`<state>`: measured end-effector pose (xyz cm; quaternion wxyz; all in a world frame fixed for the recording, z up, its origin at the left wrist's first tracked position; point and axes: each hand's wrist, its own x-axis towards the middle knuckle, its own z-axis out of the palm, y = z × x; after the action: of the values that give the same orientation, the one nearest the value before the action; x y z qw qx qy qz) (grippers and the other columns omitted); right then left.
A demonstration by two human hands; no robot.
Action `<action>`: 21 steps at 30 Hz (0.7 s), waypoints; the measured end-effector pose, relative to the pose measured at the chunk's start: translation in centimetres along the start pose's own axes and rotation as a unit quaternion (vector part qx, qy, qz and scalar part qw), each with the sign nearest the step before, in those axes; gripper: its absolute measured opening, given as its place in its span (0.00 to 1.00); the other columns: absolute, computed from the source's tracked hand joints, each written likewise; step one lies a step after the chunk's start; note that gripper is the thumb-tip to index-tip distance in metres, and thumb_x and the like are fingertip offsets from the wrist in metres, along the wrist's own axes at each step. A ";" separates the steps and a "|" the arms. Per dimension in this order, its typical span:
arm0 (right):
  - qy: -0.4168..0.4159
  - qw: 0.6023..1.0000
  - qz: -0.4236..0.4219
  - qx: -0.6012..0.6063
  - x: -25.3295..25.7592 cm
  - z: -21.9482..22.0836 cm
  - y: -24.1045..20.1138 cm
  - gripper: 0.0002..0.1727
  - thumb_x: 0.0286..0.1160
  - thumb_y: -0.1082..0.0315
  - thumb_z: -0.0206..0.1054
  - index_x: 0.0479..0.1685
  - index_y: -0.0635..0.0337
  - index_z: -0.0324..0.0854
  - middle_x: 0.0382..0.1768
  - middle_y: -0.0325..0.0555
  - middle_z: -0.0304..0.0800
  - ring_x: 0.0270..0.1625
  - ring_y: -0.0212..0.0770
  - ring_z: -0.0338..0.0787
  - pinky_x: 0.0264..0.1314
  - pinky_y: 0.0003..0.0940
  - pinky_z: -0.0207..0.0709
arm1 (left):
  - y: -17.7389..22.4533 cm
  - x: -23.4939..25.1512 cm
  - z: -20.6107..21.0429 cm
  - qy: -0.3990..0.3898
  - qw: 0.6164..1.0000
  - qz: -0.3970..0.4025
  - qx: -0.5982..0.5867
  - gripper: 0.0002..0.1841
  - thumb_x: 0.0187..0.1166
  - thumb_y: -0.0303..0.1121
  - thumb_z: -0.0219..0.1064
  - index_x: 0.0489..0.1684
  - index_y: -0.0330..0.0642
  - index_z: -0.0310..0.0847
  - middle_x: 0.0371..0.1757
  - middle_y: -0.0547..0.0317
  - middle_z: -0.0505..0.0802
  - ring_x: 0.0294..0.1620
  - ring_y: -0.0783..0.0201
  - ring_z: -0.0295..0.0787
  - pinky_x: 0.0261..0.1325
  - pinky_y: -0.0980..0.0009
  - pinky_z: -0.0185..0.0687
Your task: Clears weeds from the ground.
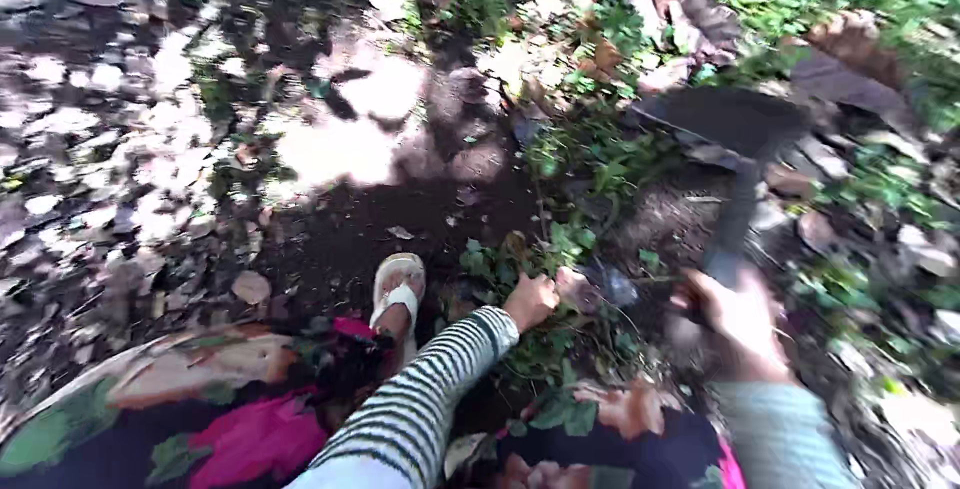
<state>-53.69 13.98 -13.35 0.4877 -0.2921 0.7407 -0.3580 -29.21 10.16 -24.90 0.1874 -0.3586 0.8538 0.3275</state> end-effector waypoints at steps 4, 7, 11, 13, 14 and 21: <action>-0.079 0.979 0.096 -0.161 2.2 6.1 10.6 0.41 0.66 0.69 0.74 0.83 0.64 0.62 0.44 0.61 0.89 0.32 0.52 0.92 0.38 0.53 0.90 | 0.0 -0.4 0.2 -0.051 0.998 -0.010 0.040 0.17 0.82 0.18 0.57 0.64 0.34 0.83 0.79 0.39 0.80 0.85 0.30 0.66 0.74 0.16 0.56; -0.125 0.953 0.110 -0.253 -0.5 5.2 16.3 0.42 0.58 0.64 0.80 0.79 0.60 0.71 0.55 0.65 0.90 0.53 0.60 0.92 0.58 0.65 0.84 | -0.5 -1.6 1.3 -0.121 0.989 0.027 0.083 0.15 0.82 0.21 0.59 0.61 0.36 0.87 0.78 0.39 0.82 0.85 0.29 0.66 0.75 0.13 0.49; -0.109 0.974 0.101 -0.172 -1.1 1.2 12.2 0.35 0.60 0.69 0.77 0.72 0.63 0.71 0.40 0.58 0.89 0.29 0.50 0.90 0.34 0.52 0.88 | -0.4 -2.8 3.4 -0.134 0.986 0.039 0.093 0.14 0.82 0.20 0.59 0.59 0.35 0.87 0.73 0.39 0.84 0.83 0.31 0.69 0.76 0.14 0.48; -0.042 0.994 0.100 -0.030 0.3 1.6 10.0 0.36 0.65 0.72 0.71 0.77 0.64 0.63 0.30 0.52 0.86 0.20 0.44 0.87 0.25 0.42 0.87 | -0.3 -2.5 3.2 -0.149 0.982 0.044 0.106 0.15 0.82 0.19 0.59 0.60 0.35 0.86 0.74 0.38 0.83 0.82 0.30 0.68 0.76 0.14 0.47; -0.002 0.995 0.097 0.033 1.4 2.4 9.6 0.35 0.68 0.74 0.68 0.79 0.64 0.60 0.27 0.50 0.84 0.18 0.43 0.87 0.24 0.40 0.88 | -0.3 -2.4 3.0 -0.158 0.980 0.047 0.116 0.16 0.81 0.19 0.59 0.62 0.35 0.86 0.75 0.37 0.83 0.82 0.29 0.68 0.76 0.14 0.48; 0.019 0.968 0.133 -0.213 -5.4 7.4 21.9 0.34 0.73 0.54 0.74 0.77 0.62 0.75 0.60 0.63 0.90 0.62 0.55 0.91 0.67 0.58 0.82 | -1.2 -2.2 2.0 -0.180 0.971 0.062 0.144 0.17 0.79 0.23 0.64 0.65 0.41 0.86 0.74 0.41 0.84 0.82 0.32 0.70 0.75 0.17 0.55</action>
<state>-46.72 28.94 -30.39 0.4435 -0.2807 0.8413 -0.1295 -26.69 12.01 -25.58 0.3674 -0.2095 0.8647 0.2710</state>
